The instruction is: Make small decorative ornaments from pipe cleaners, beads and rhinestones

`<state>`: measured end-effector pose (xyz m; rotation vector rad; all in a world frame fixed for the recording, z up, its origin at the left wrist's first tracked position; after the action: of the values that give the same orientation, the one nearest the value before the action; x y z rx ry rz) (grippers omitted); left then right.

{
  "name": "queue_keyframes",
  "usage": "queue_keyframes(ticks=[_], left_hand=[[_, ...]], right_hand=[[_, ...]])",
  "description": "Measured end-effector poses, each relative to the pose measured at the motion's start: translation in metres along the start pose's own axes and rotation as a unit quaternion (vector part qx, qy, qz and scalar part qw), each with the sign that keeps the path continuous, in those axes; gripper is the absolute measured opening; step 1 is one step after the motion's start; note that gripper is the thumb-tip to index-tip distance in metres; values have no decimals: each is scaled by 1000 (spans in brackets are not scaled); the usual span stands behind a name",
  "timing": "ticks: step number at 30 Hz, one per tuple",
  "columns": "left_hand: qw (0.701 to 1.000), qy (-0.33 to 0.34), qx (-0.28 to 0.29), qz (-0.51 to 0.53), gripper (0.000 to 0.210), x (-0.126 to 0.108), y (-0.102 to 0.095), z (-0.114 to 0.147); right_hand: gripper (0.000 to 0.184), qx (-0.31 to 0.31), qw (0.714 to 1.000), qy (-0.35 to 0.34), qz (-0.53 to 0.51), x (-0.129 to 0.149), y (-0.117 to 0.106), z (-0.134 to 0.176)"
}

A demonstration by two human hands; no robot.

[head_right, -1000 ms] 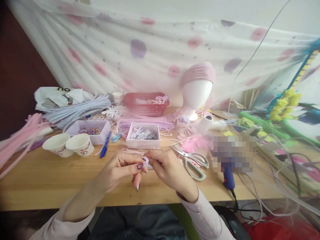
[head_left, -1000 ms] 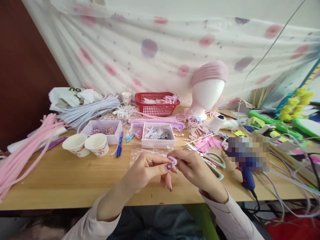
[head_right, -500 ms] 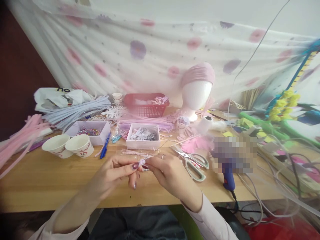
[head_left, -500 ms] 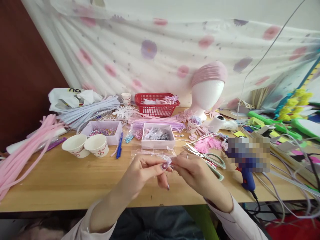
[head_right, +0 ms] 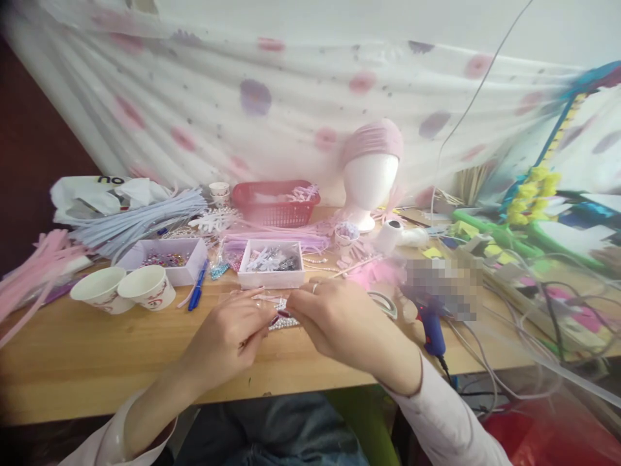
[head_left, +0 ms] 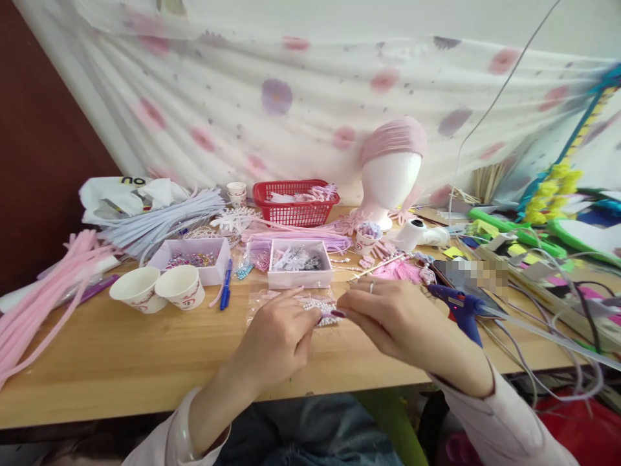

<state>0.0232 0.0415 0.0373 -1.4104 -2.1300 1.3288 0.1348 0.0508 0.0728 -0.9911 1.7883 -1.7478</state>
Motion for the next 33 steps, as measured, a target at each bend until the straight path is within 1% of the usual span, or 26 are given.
queue_keyframes(ticks=[2, 4, 6, 9, 11, 13, 15, 16, 18, 20, 21, 22, 24, 25, 27, 28, 30, 33], left_hand=[[998, 45, 25, 19, 25, -7, -4, 1], [995, 60, 31, 69, 25, -10, -14, 0], [990, 48, 24, 132, 26, -9, -24, -1], [980, 2, -12, 198, 27, -2, -34, -2], [976, -45, -49, 209, 26, 9, -37, -1], [973, -98, -87, 189, 26, 23, -36, 1], [977, -129, -103, 138, 25, 34, -32, 3], [982, -126, -103, 100, 24, 36, -29, 3], [992, -89, -83, 13, 24, 33, -22, 1], [997, -33, -41, -50, 24, 25, -14, 1], [998, -5, -16, -60, 25, 20, -11, 1], [998, 20, 8, -54, 25, 14, -10, 1], [998, 56, 42, 4, 26, 4, -13, 3], [996, 61, 53, 47, 27, 1, -17, 4], [987, 51, 65, 141, 28, -1, -25, 4], [981, 39, 58, 180, 29, -1, -30, 4], [974, -4, 17, 227, 29, 6, -38, 4], [967, -96, -66, 226, 26, 25, -44, 6]], right_hand=[[28, -6, 998, -35, -44, -11, -10, -5], [27, -9, 992, -69, -110, -23, -15, -10], [29, -16, 981, -86, -173, -34, -12, -14], [32, -29, 969, -74, -232, -43, 6, -16], [31, -28, 971, -53, -230, -39, 22, -15], [30, -8, 979, -42, -199, -27, 38, -13], [29, 20, 987, -28, -156, -13, 47, -9], [28, 28, 991, -20, -131, -7, 48, -7], [26, 23, 997, -4, -77, 1, 40, -4], [26, -3, 1000, 7, -15, 3, 21, -1], [28, -16, 1000, 7, 10, 1, 11, -1], [29, -28, 999, 9, 25, -3, 1, -1], [29, -30, 999, -14, -2, -13, -11, -4], [28, -30, 999, -28, -35, -19, -13, -5], [26, -33, 992, -57, -112, -29, -11, -9], [26, -38, 986, -67, -146, -33, -7, -11], [26, -50, 977, -68, -194, -35, 6, -13], [23, -46, 979, -23, -198, -27, 32, -11]])
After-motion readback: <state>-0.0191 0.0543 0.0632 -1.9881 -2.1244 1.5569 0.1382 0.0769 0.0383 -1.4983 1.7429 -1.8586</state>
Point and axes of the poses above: each hand's wrist, its own z-axis away from the middle knuckle, its own y-axis out of the palm, x = y × z, the point moved 8 cm from there along -z, towards the middle knuckle, and after that the axes turned 12 degrees about x, right-handed, at the moved point
